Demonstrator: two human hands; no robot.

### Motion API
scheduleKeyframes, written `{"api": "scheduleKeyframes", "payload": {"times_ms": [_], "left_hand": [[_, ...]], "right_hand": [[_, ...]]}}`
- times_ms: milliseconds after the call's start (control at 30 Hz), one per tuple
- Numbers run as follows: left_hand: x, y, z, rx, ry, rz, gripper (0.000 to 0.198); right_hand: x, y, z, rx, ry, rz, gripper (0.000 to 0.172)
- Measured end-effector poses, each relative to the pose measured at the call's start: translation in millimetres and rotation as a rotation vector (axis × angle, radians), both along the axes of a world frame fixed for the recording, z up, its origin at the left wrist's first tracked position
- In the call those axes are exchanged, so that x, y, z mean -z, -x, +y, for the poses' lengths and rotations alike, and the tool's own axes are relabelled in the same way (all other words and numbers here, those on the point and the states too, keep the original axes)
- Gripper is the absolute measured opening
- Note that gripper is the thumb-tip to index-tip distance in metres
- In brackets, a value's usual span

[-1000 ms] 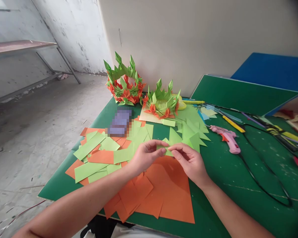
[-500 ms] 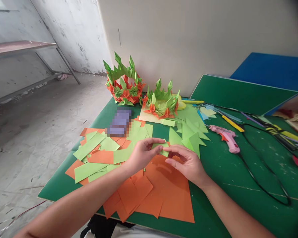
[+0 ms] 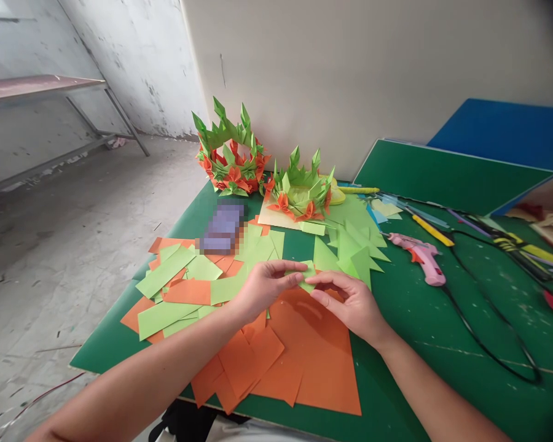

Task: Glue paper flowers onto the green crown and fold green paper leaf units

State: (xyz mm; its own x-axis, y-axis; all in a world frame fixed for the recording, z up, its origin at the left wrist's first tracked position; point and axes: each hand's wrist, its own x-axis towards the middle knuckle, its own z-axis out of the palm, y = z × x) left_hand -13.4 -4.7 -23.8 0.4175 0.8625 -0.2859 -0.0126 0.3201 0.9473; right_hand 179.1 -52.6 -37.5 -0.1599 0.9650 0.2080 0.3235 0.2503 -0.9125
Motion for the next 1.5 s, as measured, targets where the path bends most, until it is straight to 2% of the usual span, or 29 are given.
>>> {"api": "scheduleKeyframes", "payload": {"times_ms": [233, 467, 667, 900, 1067, 1300, 1367, 1500], "left_hand": [[-0.7, 1.2, -1.5, 0.045, -0.088, 0.147, 0.030], [-0.1, -3.4, -7.0, 0.050, -0.273, 0.152, 0.025], [3.4, -6.9, -10.8, 0.039, -0.322, 0.134, 0.024], [6.4, -7.2, -12.2, 0.025, -0.510, 0.139, 0.022], [3.0, -7.0, -11.5, 0.020, -0.503, 0.181, 0.018], [-0.8, -3.1, -5.8, 0.003, -0.284, 0.126, 0.020], [-0.8, -2.7, -6.3, -0.003, -0.299, 0.122, 0.019], [1.7, -3.6, -9.9, -0.022, -0.446, 0.147, 0.015]], "right_hand": [[1.5, 1.8, 1.3, 0.065, -0.023, -0.013, 0.009], [3.9, 8.8, 1.4, 0.187, 0.072, 0.122, 0.019], [2.9, 8.3, 1.1, 0.192, 0.051, 0.061, 0.023], [3.8, 12.4, -0.1, 0.184, 0.062, 0.035, 0.025], [5.5, 12.9, -0.1, 0.200, 0.079, 0.016, 0.025], [2.8, 7.8, 1.4, 0.087, 0.095, 0.109, 0.015], [1.9, 9.0, 1.7, 0.069, 0.133, 0.141, 0.015], [-1.2, 14.1, 1.3, 0.068, 0.178, 0.224, 0.018]]}}
